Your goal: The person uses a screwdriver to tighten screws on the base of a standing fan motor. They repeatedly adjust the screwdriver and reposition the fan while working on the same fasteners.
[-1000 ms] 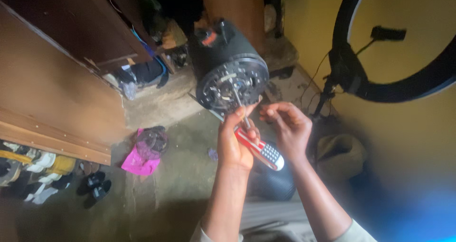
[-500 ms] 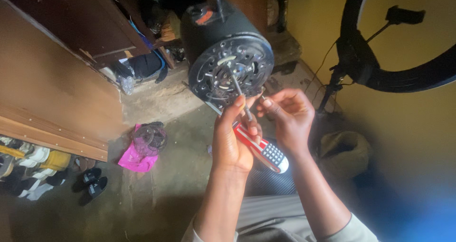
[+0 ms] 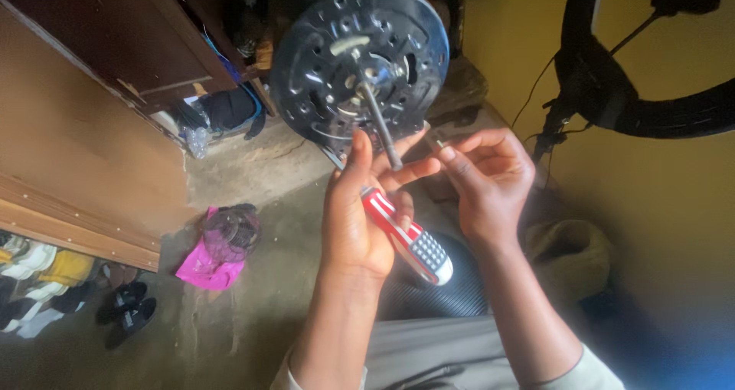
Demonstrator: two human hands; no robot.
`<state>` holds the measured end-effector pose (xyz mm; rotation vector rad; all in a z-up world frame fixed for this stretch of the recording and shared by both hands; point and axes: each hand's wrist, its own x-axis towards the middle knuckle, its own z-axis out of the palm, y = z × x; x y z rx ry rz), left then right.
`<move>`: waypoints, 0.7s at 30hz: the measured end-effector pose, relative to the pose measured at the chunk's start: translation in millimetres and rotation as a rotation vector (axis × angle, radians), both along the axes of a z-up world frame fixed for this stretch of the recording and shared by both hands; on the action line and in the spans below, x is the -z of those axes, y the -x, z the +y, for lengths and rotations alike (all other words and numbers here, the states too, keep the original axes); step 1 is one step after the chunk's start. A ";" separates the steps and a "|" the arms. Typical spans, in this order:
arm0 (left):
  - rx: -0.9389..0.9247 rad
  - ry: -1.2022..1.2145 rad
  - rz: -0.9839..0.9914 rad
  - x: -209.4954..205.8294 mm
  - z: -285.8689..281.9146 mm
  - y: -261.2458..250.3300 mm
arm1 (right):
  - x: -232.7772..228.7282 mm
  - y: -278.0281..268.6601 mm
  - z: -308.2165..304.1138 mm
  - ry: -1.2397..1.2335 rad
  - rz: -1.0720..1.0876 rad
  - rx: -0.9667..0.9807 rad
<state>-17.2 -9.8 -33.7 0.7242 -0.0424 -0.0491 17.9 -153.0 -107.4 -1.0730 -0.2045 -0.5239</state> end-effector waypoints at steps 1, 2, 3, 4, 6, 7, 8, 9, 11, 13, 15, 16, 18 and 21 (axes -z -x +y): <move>-0.032 -0.039 -0.019 2.9 1.1 -2.3 | 0.3 -0.9 -2.2 -0.019 -0.011 -0.021; -0.064 -0.077 -0.037 5.9 2.2 -4.8 | 0.4 -2.3 -4.0 -0.038 -0.023 -0.042; -0.080 -0.090 -0.071 9.0 3.1 -7.4 | 0.6 -4.4 -5.9 0.000 -0.087 -0.054; -0.096 -0.102 -0.104 12.4 4.3 -10.2 | 0.7 -6.6 -9.6 0.039 -0.151 -0.065; -0.145 -0.162 -0.151 21.1 9.4 -13.6 | 3.8 -9.8 -15.4 0.028 -0.194 -0.114; -0.179 -0.211 -0.166 26.4 11.6 -15.8 | 6.8 -13.5 -20.4 -0.022 -0.177 -0.153; -0.214 -0.259 -0.181 32.1 14.0 -17.9 | 10.9 -19.1 -24.4 -0.071 -0.159 -0.193; -0.231 -0.250 -0.221 37.8 16.6 -19.9 | 15.2 -26.5 -28.3 -0.083 -0.112 -0.218; -0.265 -0.235 -0.297 50.5 25.0 -22.5 | 28.5 -42.7 -34.8 -0.109 -0.015 -0.266; -0.382 -0.329 -0.312 62.9 33.6 -23.7 | 47.5 -58.1 -40.0 -0.159 0.146 -0.305; -0.486 -0.381 -0.374 72.7 43.1 -24.5 | 64.9 -72.9 -46.4 -0.216 0.291 -0.331; -0.532 -0.387 -0.428 77.3 48.9 -24.6 | 73.7 -79.4 -46.4 -0.249 0.354 -0.341; -0.611 -0.444 -0.498 89.2 56.8 -27.6 | 91.7 -85.5 -47.3 -0.268 0.487 -0.365; -0.652 -0.549 -0.578 104.6 64.4 -41.0 | 100.2 -85.4 -46.1 -0.130 0.530 -0.416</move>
